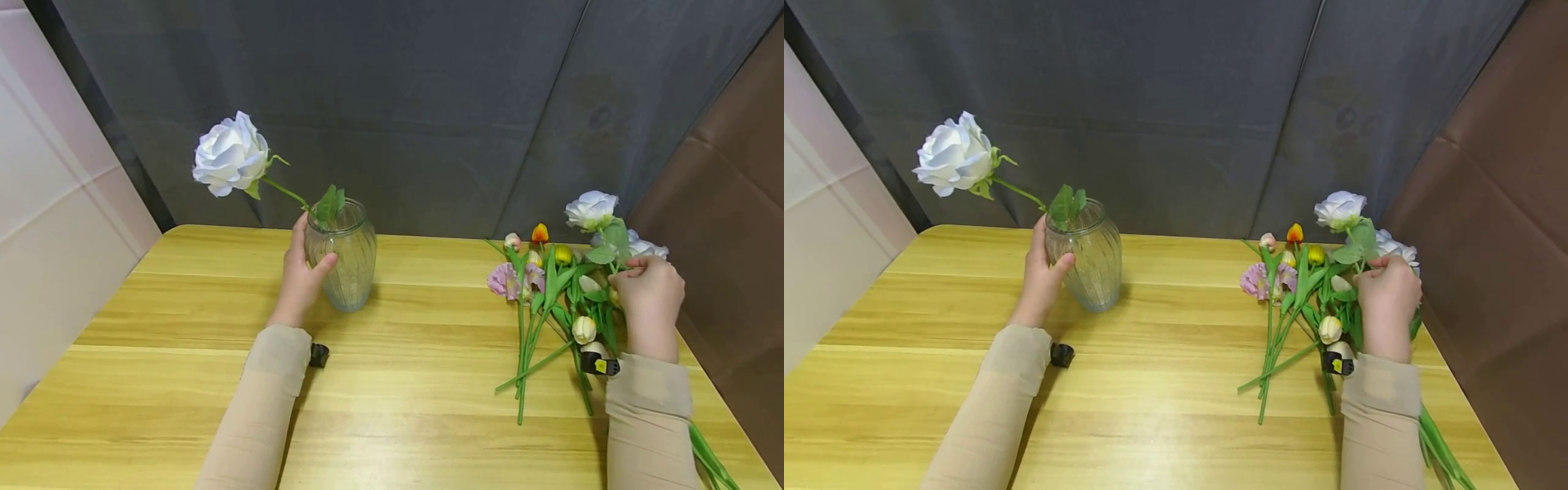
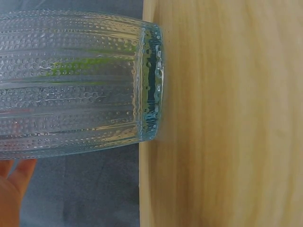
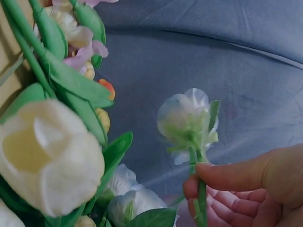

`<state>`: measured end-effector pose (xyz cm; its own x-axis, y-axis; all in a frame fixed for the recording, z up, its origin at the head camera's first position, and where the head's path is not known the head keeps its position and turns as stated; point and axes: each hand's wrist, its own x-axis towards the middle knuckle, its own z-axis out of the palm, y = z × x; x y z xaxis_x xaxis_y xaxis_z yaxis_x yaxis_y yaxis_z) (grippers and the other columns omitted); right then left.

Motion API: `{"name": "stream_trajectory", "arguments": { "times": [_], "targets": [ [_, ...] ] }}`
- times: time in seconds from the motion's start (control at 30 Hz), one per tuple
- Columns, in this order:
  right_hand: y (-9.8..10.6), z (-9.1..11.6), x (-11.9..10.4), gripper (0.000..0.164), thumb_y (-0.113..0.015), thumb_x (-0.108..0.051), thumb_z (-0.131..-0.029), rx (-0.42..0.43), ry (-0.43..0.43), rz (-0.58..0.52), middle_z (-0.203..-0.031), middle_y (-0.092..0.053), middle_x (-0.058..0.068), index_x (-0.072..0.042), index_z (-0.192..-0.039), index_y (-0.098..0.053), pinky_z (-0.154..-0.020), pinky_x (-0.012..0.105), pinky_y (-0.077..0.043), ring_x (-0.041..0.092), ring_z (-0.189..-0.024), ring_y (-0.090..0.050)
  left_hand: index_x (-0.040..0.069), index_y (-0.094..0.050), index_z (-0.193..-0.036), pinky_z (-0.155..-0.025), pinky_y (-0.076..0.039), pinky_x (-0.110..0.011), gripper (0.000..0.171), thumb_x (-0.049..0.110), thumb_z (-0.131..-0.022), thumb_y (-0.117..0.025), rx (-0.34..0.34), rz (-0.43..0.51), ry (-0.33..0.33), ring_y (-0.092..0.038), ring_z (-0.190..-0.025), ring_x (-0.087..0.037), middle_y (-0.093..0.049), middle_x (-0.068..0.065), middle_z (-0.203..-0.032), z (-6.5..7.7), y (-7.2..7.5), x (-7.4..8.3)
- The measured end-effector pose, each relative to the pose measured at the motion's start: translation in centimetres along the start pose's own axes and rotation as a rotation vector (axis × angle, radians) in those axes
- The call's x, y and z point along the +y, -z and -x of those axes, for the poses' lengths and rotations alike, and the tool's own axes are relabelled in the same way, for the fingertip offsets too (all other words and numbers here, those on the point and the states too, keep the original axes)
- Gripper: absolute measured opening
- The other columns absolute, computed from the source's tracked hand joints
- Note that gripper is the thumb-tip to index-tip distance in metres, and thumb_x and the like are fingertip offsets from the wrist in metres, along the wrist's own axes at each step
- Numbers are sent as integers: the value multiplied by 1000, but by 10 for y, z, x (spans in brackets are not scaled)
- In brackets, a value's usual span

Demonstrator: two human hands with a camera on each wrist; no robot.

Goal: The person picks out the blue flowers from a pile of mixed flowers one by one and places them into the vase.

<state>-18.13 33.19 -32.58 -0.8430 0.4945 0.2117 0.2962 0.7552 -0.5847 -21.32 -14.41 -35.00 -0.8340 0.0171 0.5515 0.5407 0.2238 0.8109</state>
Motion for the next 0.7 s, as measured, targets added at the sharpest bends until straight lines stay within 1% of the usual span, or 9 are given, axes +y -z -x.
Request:
{"name": "stream_trajectory", "arguments": {
  "times": [0.1,0.2,0.27,0.33,0.43,0.5,0.57,0.6,0.7],
  "targets": [
    [-1,2,-3,34,-66,-10,-88,13,8,-44,-102,-65,28,10,-114,-60,-93,54,-36,46,-105,-51,0,-26,-147,-108,-25,-50,106,69,-76,-64,-1,1,8,-37,-131,-38,-40,-25,-142,0,0,0],
    [-2,3,-7,34,-66,-10,-89,24,11,-79,-103,-65,27,9,-116,-61,-91,52,-38,43,-102,-53,1,-27,-147,-107,-26,-49,100,64,-79,-65,0,-3,8,-38,-130,-37,-41,-25,-141,1,0,0],
    [-3,5,-10,32,-67,-11,-88,30,9,-89,-102,-65,27,8,-114,-62,-85,50,-41,42,-99,-54,0,-28,-146,-106,-27,-49,95,59,-81,-65,2,-7,-1,-40,-128,-37,-42,-25,-140,1,0,0],
    [-4,5,-12,30,-68,-11,-88,36,4,-94,-99,-65,25,7,-111,-63,-77,44,-43,39,-93,-55,0,-29,-146,-106,-28,-49,93,56,-82,-65,2,-12,-7,-40,-127,-37,-43,-26,-139,1,0,0],
    [-5,7,-16,28,-70,-14,-87,33,-7,-109,-97,-65,21,4,-107,-63,-65,33,-42,30,-84,-56,1,-28,-146,-105,-28,-50,94,59,-81,-65,-3,-14,-6,-41,-127,-37,-43,-25,-139,1,0,0],
    [-6,7,-19,28,-71,-16,-87,33,-6,-119,-97,-65,18,2,-106,-63,-61,29,-42,23,-77,-56,1,-28,-146,-105,-28,-50,93,58,-82,-65,-5,-15,-4,-40,-127,-37,-43,-25,-139,1,0,0],
    [-8,8,-22,28,-72,-18,-87,33,-1,-124,-97,-66,17,1,-105,-63,-60,28,-42,16,-71,-54,1,-28,-146,-105,-28,-51,92,56,-82,-65,-7,-15,-3,-40,-127,-37,-43,-25,-139,1,1,1],
    [-8,9,-23,28,-72,-19,-87,36,5,-126,-96,-66,16,0,-104,-64,-59,27,-42,13,-69,-53,1,-28,-146,-105,-28,-51,90,52,-83,-65,-6,-16,-5,-41,-127,-37,-43,-25,-139,0,1,1],
    [-10,11,-26,26,-73,-20,-86,50,27,-140,-91,-66,13,-1,-101,-64,-59,27,-41,7,-63,-50,2,-28,-146,-105,-28,-51,85,46,-84,-66,-9,-18,-1,-41,-127,-37,-43,-24,-139,0,1,1]
  ]
}}
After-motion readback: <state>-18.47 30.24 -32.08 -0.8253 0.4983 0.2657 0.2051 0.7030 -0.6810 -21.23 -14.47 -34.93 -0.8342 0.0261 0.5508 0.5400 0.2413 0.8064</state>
